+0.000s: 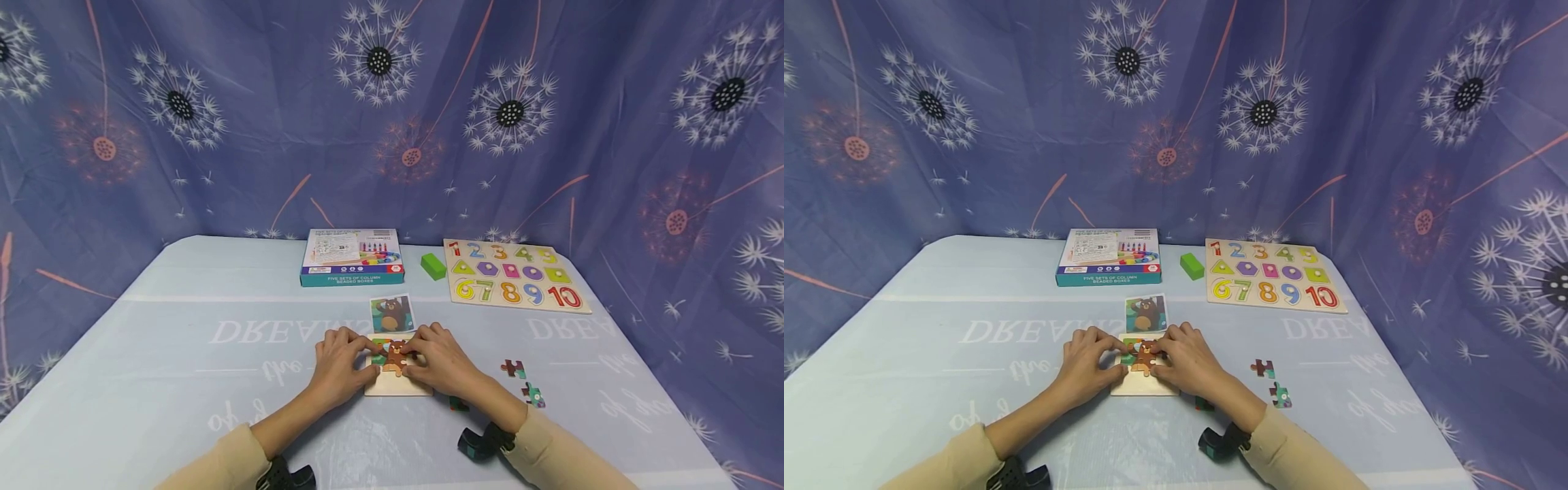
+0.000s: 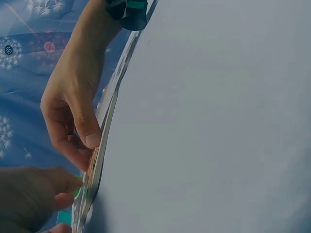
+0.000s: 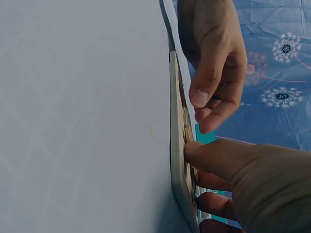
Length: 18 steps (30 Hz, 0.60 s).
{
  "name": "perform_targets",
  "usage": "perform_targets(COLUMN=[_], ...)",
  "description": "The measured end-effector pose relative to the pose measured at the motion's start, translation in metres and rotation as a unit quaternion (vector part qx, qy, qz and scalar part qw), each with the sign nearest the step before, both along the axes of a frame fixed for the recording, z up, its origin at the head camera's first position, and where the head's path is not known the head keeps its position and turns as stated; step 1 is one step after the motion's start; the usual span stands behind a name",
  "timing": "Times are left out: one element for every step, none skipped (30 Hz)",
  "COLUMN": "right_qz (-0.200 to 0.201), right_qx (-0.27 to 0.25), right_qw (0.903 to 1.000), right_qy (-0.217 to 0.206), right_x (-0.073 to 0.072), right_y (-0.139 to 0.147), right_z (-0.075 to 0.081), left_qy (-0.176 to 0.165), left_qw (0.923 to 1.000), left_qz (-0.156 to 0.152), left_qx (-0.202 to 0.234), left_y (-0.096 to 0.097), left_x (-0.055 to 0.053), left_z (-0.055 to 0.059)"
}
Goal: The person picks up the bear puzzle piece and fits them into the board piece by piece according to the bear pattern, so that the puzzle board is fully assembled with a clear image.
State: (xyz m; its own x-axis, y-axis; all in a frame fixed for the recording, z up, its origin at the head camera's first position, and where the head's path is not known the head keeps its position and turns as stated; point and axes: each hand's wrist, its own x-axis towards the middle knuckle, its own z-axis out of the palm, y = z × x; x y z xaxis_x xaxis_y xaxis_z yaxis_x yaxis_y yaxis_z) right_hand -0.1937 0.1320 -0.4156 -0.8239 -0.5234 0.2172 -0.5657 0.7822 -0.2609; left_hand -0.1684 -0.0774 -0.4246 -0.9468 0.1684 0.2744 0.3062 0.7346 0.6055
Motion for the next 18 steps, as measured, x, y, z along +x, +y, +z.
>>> perform_targets(right_qz=[0.0,0.0,0.0,-0.001,0.0,0.0,0.0,0.0,-0.001,-0.001,-0.001,-0.001,-0.001,0.0,0.0,0.0,0.001,0.001], right_qx=[0.0,0.001,0.001,0.0,0.0,0.0,0.0,0.0,0.0,0.0,0.0,0.0,0.0,0.0,0.0,0.0,0.001,0.001], right_qw=[1.0,1.0,1.0,1.0,1.0,1.0,1.0,1.0,1.0,1.0,1.0,1.0,1.0,1.0,1.0,1.0,1.0,1.0], right_qy=[-0.001,-0.001,-0.001,-0.002,-0.002,-0.002,-0.001,0.0,0.001,0.001,0.002,0.002,0.003,0.002,0.002,0.002,0.002,0.002], right_x=[0.0,0.0,0.0,0.0,0.0,0.0,0.0,0.0,0.0,0.0,0.0,0.0,0.0,0.0,0.0,0.0,0.0,0.0], right_y=[0.0,0.0,0.0,0.0,0.0,0.0,0.0,0.0,0.0,0.0,0.0,0.0,0.0,0.0,0.0,0.0,0.0,0.0], right_z=[0.0,0.0,0.0,0.0,-0.001,-0.001,-0.001,-0.001,-0.002,-0.002,-0.002,-0.002,-0.002,-0.002,-0.002,-0.002,-0.002,-0.002], left_qy=[0.0,0.0,0.0,0.0,0.001,0.002,0.003,0.004,0.005,0.006,0.008,0.01,0.009,0.01,0.009,0.008,0.007,0.004], left_qw=[1.0,1.0,0.9999,0.9998,0.9997,0.9996,0.9995,0.9995,0.9994,0.9994,0.9993,0.9993,0.9993,0.9993,0.9993,0.9993,0.9993,0.9993], left_qz=[-0.004,-0.009,-0.014,-0.019,-0.023,-0.027,-0.031,-0.033,-0.034,-0.035,-0.035,-0.034,-0.034,-0.034,-0.034,-0.034,-0.034,-0.034], left_qx=[0.001,0.0,-0.001,-0.001,0.0,0.0,0.0,0.0,-0.001,-0.002,-0.004,-0.007,-0.009,-0.01,-0.012,-0.012,-0.013,-0.013], left_y=[0.001,0.002,0.004,0.005,0.006,0.008,0.009,0.01,0.011,0.012,0.013,0.014,0.014,0.015,0.015,0.015,0.015,0.016], left_x=[-0.001,-0.001,-0.002,-0.002,-0.003,-0.003,-0.004,-0.004,-0.005,-0.005,-0.005,-0.005,-0.005,-0.005,-0.006,-0.006,-0.006,-0.006], left_z=[0.0,0.001,0.001,0.001,0.001,0.001,0.001,0.001,0.001,0.001,0.0,0.0,-0.001,-0.001,-0.001,-0.002,-0.002,-0.002])
